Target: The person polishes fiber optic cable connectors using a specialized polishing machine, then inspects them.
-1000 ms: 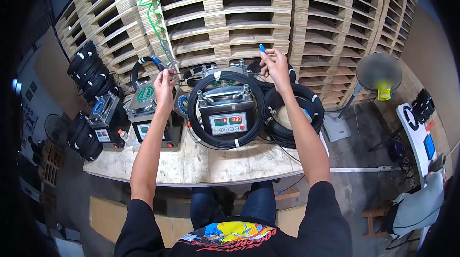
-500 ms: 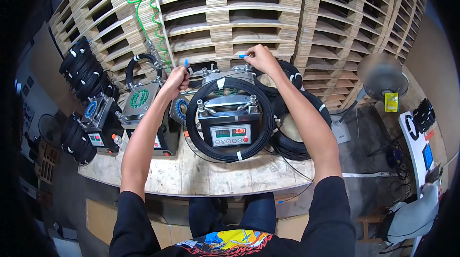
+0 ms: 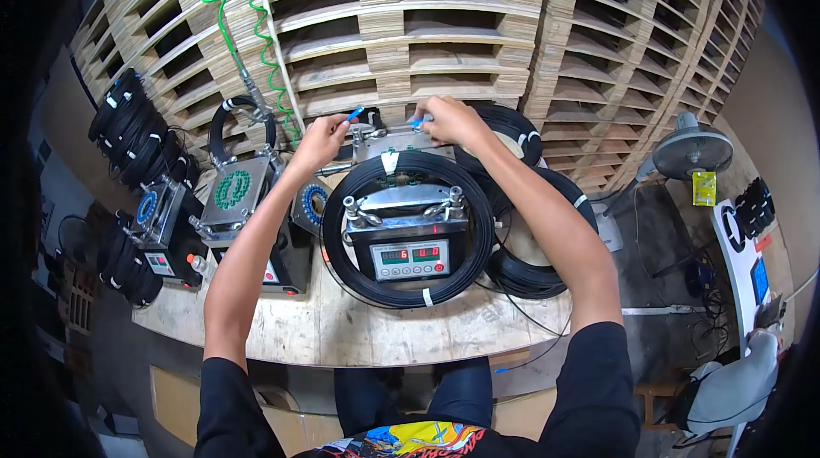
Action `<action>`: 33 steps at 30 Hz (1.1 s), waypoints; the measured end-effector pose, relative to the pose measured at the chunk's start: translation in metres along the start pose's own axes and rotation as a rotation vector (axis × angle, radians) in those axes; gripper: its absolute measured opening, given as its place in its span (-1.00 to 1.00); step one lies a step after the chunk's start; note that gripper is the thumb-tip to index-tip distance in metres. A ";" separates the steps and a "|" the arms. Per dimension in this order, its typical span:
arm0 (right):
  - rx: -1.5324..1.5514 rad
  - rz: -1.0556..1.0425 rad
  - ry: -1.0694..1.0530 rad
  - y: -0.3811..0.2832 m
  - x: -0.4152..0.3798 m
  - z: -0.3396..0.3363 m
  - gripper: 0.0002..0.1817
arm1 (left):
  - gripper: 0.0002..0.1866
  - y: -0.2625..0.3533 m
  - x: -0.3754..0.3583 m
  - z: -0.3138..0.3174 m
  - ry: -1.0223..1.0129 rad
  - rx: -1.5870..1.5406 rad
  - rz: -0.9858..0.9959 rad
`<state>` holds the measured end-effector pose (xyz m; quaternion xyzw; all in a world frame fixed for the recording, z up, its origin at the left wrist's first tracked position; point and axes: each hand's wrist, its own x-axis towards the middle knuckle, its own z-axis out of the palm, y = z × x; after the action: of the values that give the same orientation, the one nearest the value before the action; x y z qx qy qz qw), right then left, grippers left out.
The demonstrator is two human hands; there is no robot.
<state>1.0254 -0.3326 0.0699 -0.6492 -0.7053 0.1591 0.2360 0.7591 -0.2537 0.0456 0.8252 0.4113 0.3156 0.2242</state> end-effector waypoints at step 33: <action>-0.633 0.303 -0.657 -0.034 0.088 0.035 -0.83 | -0.78 0.021 -0.016 0.063 0.378 -0.071 -0.185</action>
<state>0.9739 -0.2462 0.0698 -0.7000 -0.6537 0.1660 -0.2347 0.8077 -0.2855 0.0091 0.7016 0.5088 0.4571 0.2002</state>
